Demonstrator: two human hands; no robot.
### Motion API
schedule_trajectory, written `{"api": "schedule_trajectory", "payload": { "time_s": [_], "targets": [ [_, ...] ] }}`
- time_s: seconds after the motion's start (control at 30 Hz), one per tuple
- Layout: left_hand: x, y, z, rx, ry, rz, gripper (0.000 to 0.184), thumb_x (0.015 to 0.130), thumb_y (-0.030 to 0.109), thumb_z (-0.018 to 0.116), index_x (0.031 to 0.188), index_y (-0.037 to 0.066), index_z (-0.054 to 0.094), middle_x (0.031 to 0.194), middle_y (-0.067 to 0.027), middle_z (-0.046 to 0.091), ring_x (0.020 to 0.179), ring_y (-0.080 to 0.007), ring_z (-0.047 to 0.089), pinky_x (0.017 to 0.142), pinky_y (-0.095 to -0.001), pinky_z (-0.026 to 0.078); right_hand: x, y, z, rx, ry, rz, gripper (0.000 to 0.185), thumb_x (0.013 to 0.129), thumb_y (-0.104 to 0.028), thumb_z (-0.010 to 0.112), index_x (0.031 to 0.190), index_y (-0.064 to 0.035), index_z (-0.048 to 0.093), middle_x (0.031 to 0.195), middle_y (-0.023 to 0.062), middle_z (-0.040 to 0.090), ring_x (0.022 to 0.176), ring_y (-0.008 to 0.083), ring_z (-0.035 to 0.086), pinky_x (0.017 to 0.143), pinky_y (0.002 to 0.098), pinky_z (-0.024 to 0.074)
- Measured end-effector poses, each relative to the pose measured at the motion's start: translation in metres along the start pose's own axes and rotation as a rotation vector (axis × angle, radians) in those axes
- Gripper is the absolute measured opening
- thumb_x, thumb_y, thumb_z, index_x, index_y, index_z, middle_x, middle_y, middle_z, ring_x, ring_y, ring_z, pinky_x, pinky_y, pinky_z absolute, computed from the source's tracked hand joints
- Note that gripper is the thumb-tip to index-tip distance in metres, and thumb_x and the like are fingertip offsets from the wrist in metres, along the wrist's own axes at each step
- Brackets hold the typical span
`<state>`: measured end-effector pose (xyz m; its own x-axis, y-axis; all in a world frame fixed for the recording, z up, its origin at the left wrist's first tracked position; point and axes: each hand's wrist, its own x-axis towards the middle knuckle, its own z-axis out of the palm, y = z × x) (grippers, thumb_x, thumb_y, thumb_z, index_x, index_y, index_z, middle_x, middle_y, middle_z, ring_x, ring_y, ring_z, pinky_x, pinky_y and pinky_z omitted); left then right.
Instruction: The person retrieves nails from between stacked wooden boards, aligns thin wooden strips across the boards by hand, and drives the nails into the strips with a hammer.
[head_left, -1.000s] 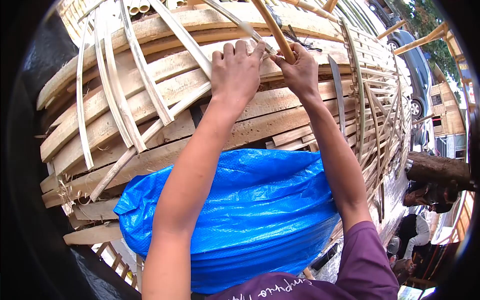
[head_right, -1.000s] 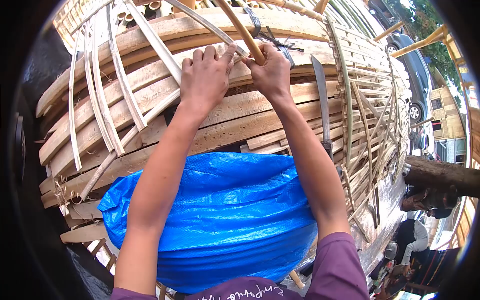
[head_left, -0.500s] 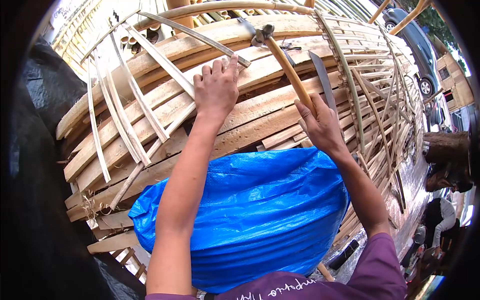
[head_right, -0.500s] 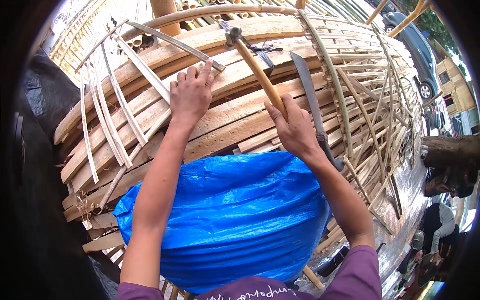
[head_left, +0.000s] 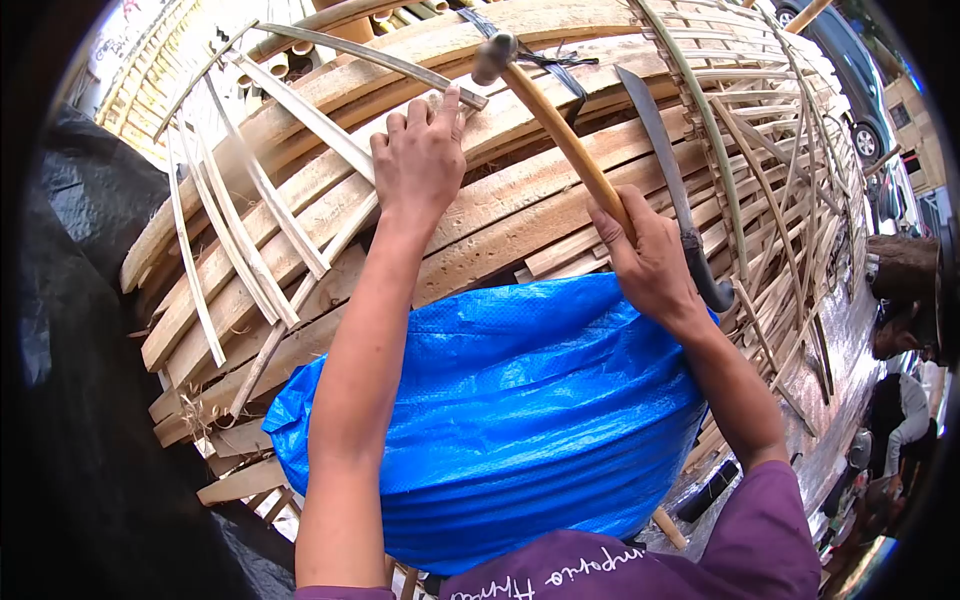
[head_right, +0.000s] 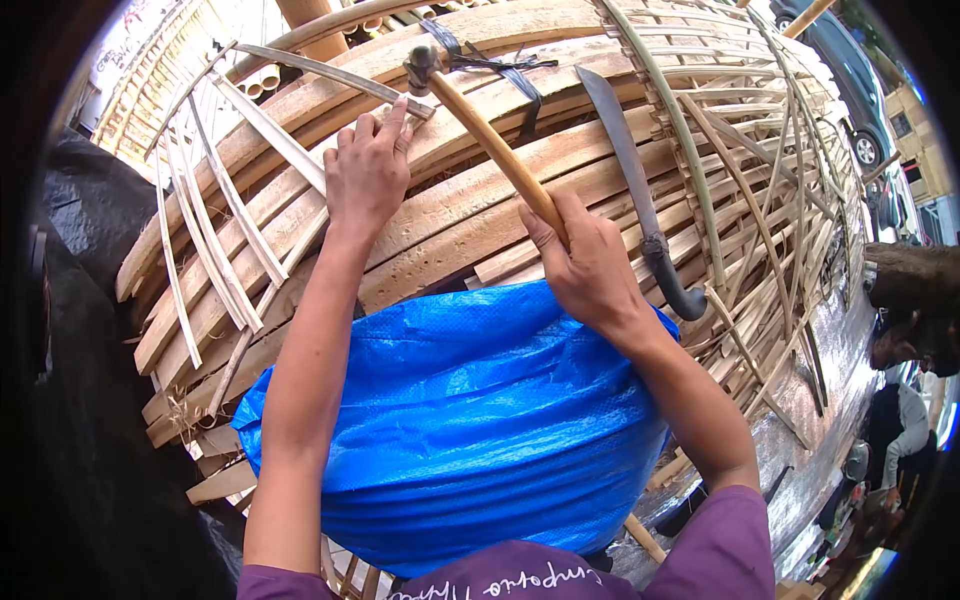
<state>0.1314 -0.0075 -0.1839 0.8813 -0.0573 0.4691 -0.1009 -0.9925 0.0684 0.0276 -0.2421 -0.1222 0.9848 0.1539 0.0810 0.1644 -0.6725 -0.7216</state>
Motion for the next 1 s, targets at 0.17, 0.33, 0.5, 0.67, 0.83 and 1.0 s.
{"api": "schedule_trajectory", "payload": {
  "time_s": [0.17,0.33,0.5,0.67,0.83,1.0],
  "targets": [
    [0.002,0.001,-0.002,-0.019,-0.046,-0.016,0.04,0.099,0.032,0.051,0.137,0.021,0.058,0.118,-0.009,0.062,0.106,-0.0279,0.059,0.086,-0.0463,0.045,0.004,0.02,0.011,-0.047,0.101,-0.11,0.022,0.099,-0.022,0.057,0.095,-0.0015,0.051,0.06,0.0215,0.054,0.054,0.0409,0.056,0.051,0.047,0.0381],
    [0.003,0.0,-0.001,-0.035,-0.039,-0.013,0.039,0.099,0.032,0.051,0.136,0.021,0.059,0.121,-0.0082,0.062,0.108,-0.0282,0.059,0.087,-0.0478,0.045,0.004,0.004,0.001,0.011,0.082,-0.04,0.023,0.1,-0.023,0.057,0.098,-0.001,0.052,0.058,0.0206,0.053,0.052,0.0417,0.054,0.049,0.0471,0.0375],
    [0.005,0.002,-0.006,-0.054,-0.071,-0.027,0.039,0.099,0.032,0.051,0.135,0.02,0.059,0.12,-0.0079,0.062,0.109,-0.0289,0.059,0.088,-0.0498,0.046,0.006,0.035,0.02,-0.062,0.025,-0.116,0.021,0.099,-0.023,0.057,0.098,-0.0022,0.053,0.056,0.0202,0.053,0.05,0.0401,0.055,0.047,0.0462,0.0377],
    [0.003,0.0,0.001,-0.022,-0.017,-0.001,0.039,0.099,0.033,0.051,0.135,0.019,0.058,0.119,-0.0083,0.062,0.109,-0.0299,0.059,0.088,-0.0497,0.046,0.005,0.013,0.009,0.039,0.047,-0.063,0.021,0.099,-0.021,0.058,0.096,-0.0026,0.05,0.057,0.0196,0.054,0.051,0.039,0.056,0.047,0.0457,0.0372],
    [0.004,0.002,-0.001,-0.026,-0.011,-0.003,0.041,0.1,0.034,0.05,0.138,0.02,0.057,0.112,-0.0085,0.061,0.105,-0.0296,0.059,0.089,-0.0508,0.045,0.005,0.033,0.016,-0.078,0.03,-0.099,0.021,0.099,-0.021,0.058,0.095,-0.002,0.05,0.058,0.0215,0.055,0.05,0.038,0.057,0.047,0.047,0.0379],
    [0.003,0.0,0.001,-0.008,-0.031,0.005,0.04,0.1,0.035,0.049,0.136,0.02,0.058,0.116,-0.0084,0.062,0.108,-0.0292,0.059,0.087,-0.0489,0.045,0.002,0.015,0.006,0.077,0.073,-0.041,0.021,0.099,-0.021,0.057,0.095,-0.0015,0.051,0.058,0.0216,0.053,0.05,0.0379,0.056,0.048,0.047,0.0376]
  ]
}}
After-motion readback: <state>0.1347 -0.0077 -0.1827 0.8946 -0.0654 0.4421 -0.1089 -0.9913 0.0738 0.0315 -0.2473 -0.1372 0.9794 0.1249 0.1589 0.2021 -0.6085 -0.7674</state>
